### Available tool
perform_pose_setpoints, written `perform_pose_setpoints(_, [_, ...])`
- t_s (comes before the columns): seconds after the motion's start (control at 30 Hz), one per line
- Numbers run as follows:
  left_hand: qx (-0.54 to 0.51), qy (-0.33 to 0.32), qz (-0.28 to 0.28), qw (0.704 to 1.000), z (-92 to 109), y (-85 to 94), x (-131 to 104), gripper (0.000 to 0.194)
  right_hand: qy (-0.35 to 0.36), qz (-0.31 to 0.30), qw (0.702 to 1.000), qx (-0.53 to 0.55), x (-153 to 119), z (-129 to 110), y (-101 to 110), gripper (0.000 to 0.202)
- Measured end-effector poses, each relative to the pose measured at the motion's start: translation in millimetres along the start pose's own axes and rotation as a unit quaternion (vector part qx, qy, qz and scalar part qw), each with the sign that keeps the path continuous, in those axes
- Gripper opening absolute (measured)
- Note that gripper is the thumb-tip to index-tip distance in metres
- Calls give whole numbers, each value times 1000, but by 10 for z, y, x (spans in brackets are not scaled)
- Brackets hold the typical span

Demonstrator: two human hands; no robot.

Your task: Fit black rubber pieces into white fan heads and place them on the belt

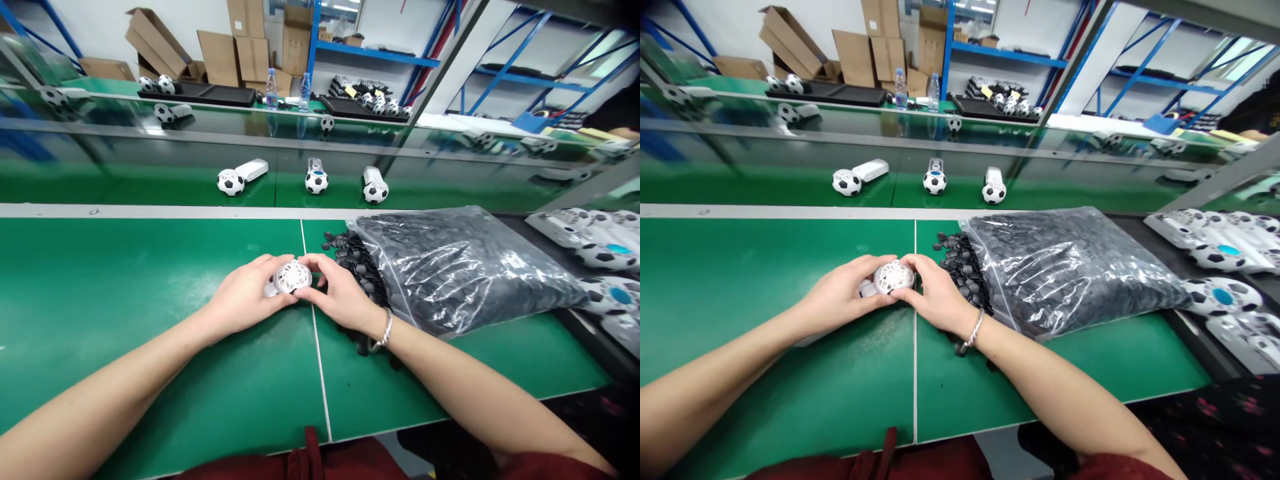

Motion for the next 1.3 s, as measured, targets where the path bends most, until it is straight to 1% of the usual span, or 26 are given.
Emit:
perform_pose_setpoints(0.07, [9,4,-6,1000,4,-2,-2,56,-9,17,999,-33,126,59,161,23])
perform_pose_setpoints(0.1, [19,5,-8,1000,5,1,-3,58,-14,46,996,-70,198,102,270,20])
perform_pose_setpoints(0.13, [31,7,-9,999,4,8,-4,59,-18,77,990,-121,265,147,373,16])
perform_pose_setpoints(0.17, [45,7,-10,999,0,16,-5,59,-22,95,979,-179,325,196,446,14])
perform_pose_setpoints(0.2, [58,7,-12,998,-5,26,-5,59,-26,92,966,-240,377,250,476,13])
perform_pose_setpoints(0.27, [79,-1,-19,997,-14,45,-5,59,-29,51,938,-341,438,359,431,15])
perform_pose_setpoints(0.33, [94,-20,-27,995,-16,61,-1,61,-24,12,918,-395,442,433,325,18])
perform_pose_setpoints(0.4, [107,-38,-26,993,-17,79,4,62,-19,2,910,-413,420,461,235,20])
perform_pose_setpoints(0.5, [129,-59,-13,990,-22,103,17,63,-24,9,907,-421,388,466,184,22])
perform_pose_setpoints(0.6, [134,-61,-3,989,-59,112,30,64,-27,17,908,-417,348,421,214,27])
perform_pose_setpoints(0.63, [127,-57,0,990,-78,113,32,65,-23,16,917,-398,324,380,228,28])
perform_pose_setpoints(0.7, [102,-53,-1,993,-106,106,31,64,-9,11,952,-305,260,257,246,24])
perform_pose_setpoints(0.77, [80,-52,-6,995,-114,88,26,62,3,-6,987,-159,183,106,237,18])
perform_pose_setpoints(0.83, [67,-43,-7,997,-113,73,21,66,15,-32,999,-40,114,-35,188,13])
perform_pose_setpoints(0.9, [63,-30,5,998,-111,70,20,70,33,-46,998,8,67,-136,124,9])
perform_pose_setpoints(0.97, [60,-25,18,998,-106,69,20,70,44,-47,998,20,48,-174,64,6])
perform_pose_setpoints(1.1, [52,-28,28,998,-110,57,18,67,35,-49,998,31,53,-137,-24,5])
perform_pose_setpoints(1.3, [50,-28,31,998,-107,66,15,65,71,-50,996,-35,46,-196,-48,7])
Point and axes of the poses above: each hand's wrist, its own x-axis towards the middle knuckle, its own y-axis out of the back of the hand, z = x × y, the point moved 6 cm from there along x, towards the middle knuckle, and after that the axes turned 4 degrees about -y, right-handed, at the moved point
